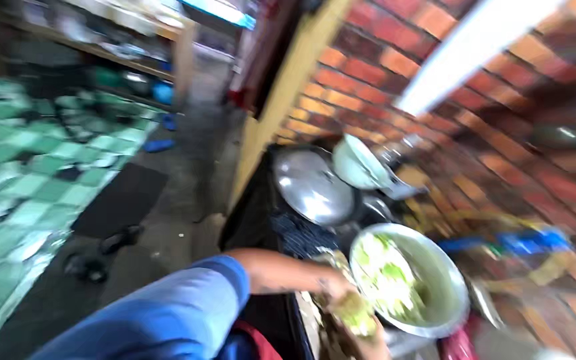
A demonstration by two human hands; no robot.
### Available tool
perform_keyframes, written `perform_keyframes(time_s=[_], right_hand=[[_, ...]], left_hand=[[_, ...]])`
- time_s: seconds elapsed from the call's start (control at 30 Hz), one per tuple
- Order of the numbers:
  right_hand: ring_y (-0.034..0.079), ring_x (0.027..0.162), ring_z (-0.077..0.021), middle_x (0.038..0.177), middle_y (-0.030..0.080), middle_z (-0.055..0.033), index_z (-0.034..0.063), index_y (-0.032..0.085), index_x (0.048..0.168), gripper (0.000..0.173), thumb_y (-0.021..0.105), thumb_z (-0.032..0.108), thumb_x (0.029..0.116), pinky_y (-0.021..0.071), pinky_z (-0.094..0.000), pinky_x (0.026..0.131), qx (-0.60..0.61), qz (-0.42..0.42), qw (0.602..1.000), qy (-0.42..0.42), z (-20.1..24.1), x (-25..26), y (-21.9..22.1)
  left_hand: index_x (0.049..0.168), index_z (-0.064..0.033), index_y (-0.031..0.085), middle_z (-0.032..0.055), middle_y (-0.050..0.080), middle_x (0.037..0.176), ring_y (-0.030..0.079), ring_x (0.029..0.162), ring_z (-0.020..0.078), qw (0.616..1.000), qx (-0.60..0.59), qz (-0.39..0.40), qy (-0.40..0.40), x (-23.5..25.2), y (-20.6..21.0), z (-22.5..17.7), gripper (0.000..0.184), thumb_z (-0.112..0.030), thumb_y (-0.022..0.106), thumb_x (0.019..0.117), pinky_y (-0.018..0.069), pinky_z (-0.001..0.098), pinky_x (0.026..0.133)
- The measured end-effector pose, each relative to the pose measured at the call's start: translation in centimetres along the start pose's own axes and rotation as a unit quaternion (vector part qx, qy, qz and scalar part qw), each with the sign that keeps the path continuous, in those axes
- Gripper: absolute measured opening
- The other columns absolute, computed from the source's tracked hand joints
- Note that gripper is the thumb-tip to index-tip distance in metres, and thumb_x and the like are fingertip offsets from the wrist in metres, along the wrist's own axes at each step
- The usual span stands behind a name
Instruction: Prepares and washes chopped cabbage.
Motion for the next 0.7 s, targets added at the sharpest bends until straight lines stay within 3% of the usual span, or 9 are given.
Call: perform_keyframes(time_s=[0.03,0.1,0.17,0.27,0.43,0.5,0.53,0.63,0.7], right_hand=[[0.065,0.117,-0.0328,0.132,0.061,-0.0273,-0.0029,0.041,0.150,0.101,0.095,0.018,0.0673,0.0569,-0.0499,0.098,0.019,-0.031,0.999,-0.015,-3.1,1.3,-0.2],[0.066,0.115,-0.0289,0.130,0.064,-0.0218,0.0026,0.047,0.148,0.100,0.096,0.014,0.0619,0.0574,-0.0494,0.097,0.069,-0.062,0.996,0.007,-4.9,2.0,-0.3],[0.067,0.112,-0.0259,0.129,0.065,-0.0201,0.0035,0.049,0.147,0.096,0.094,0.007,0.0624,0.0594,-0.0461,0.094,0.120,-0.067,0.990,0.036,-4.5,1.7,-0.3],[0.068,0.107,-0.0275,0.128,0.063,-0.0217,0.0049,0.047,0.147,0.092,0.090,0.001,0.0656,0.0619,-0.0461,0.085,0.172,-0.071,0.980,0.071,-3.6,1.0,-0.8],[0.069,0.103,-0.0268,0.127,0.062,-0.0224,0.0049,0.045,0.148,0.090,0.086,-0.001,0.0685,0.0622,-0.0438,0.082,0.156,-0.117,0.979,0.064,-0.3,3.0,-5.5],[0.070,0.100,-0.0273,0.125,0.063,-0.0225,0.0035,0.044,0.147,0.086,0.086,-0.001,0.0726,0.0628,-0.0437,0.080,0.142,-0.140,0.979,0.041,0.9,6.2,-8.5],[0.070,0.099,-0.0299,0.126,0.062,-0.0232,0.0043,0.042,0.148,0.088,0.086,-0.002,0.0731,0.0630,-0.0466,0.079,0.144,-0.156,0.977,0.033,0.9,8.1,-10.0],[0.060,0.121,-0.0423,0.153,0.044,-0.0232,0.0212,0.014,0.164,0.116,0.089,0.007,0.0764,0.0589,-0.0624,0.085,0.156,-0.187,0.966,0.082,0.1,12.2,-13.3],[0.049,0.138,-0.0405,0.163,0.032,-0.0210,0.0209,0.004,0.166,0.122,0.089,0.024,0.0793,0.0516,-0.0637,0.099,0.089,-0.206,0.968,0.110,-0.1,12.5,-14.6]], left_hand=[[0.147,-0.0206,0.055,0.0218,0.068,0.121,0.066,0.109,0.0424,0.996,0.086,0.001,0.039,1.1,0.0,-0.2,0.074,-0.018,0.084,0.0788,0.0527,0.0670,0.087],[0.151,-0.0263,0.050,0.0258,0.061,0.134,0.061,0.118,0.0487,0.991,0.125,0.006,0.043,2.3,0.0,0.0,0.092,-0.021,0.092,0.0693,0.0493,0.0725,0.092],[0.155,-0.0313,0.044,0.0295,0.045,0.150,0.055,0.124,0.0533,0.994,0.105,0.031,0.006,3.3,0.2,0.6,0.100,-0.023,0.093,0.0683,0.0479,0.0745,0.093],[0.158,-0.0303,0.039,0.0337,0.035,0.154,0.053,0.123,0.0563,0.995,0.080,0.061,-0.003,3.4,-0.3,-0.2,0.102,-0.022,0.093,0.0714,0.0480,0.0728,0.094],[0.157,-0.0250,0.042,0.0324,0.033,0.156,0.057,0.120,0.0515,0.997,0.049,0.027,0.060,6.0,-4.0,-4.4,0.095,-0.015,0.091,0.0757,0.0502,0.0675,0.095],[0.151,-0.0245,0.050,0.0357,0.039,0.150,0.061,0.112,0.0525,0.991,0.050,-0.050,0.112,9.0,-6.5,-6.7,0.097,-0.013,0.096,0.0663,0.0541,0.0672,0.087],[0.155,-0.0250,0.044,0.0366,0.035,0.152,0.059,0.117,0.0533,0.989,0.055,-0.050,0.126,10.5,-7.8,-7.9,0.104,-0.014,0.096,0.0665,0.0530,0.0667,0.091],[0.165,-0.0289,0.022,0.0378,0.029,0.156,0.051,0.129,0.0546,0.986,0.060,-0.063,0.142,15.4,-10.7,-9.3,0.123,-0.025,0.098,0.0675,0.0482,0.0674,0.100],[0.165,-0.0233,0.022,0.0369,0.034,0.154,0.049,0.133,0.0528,0.984,0.079,-0.069,0.141,16.8,-11.4,-8.7,0.115,-0.030,0.093,0.0752,0.0449,0.0660,0.105]])
Point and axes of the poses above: each hand's wrist, its own x-axis towards the middle knuckle, its own y-axis out of the palm, z = x × y, the point moved 9 cm from there along x, towards the middle knuckle
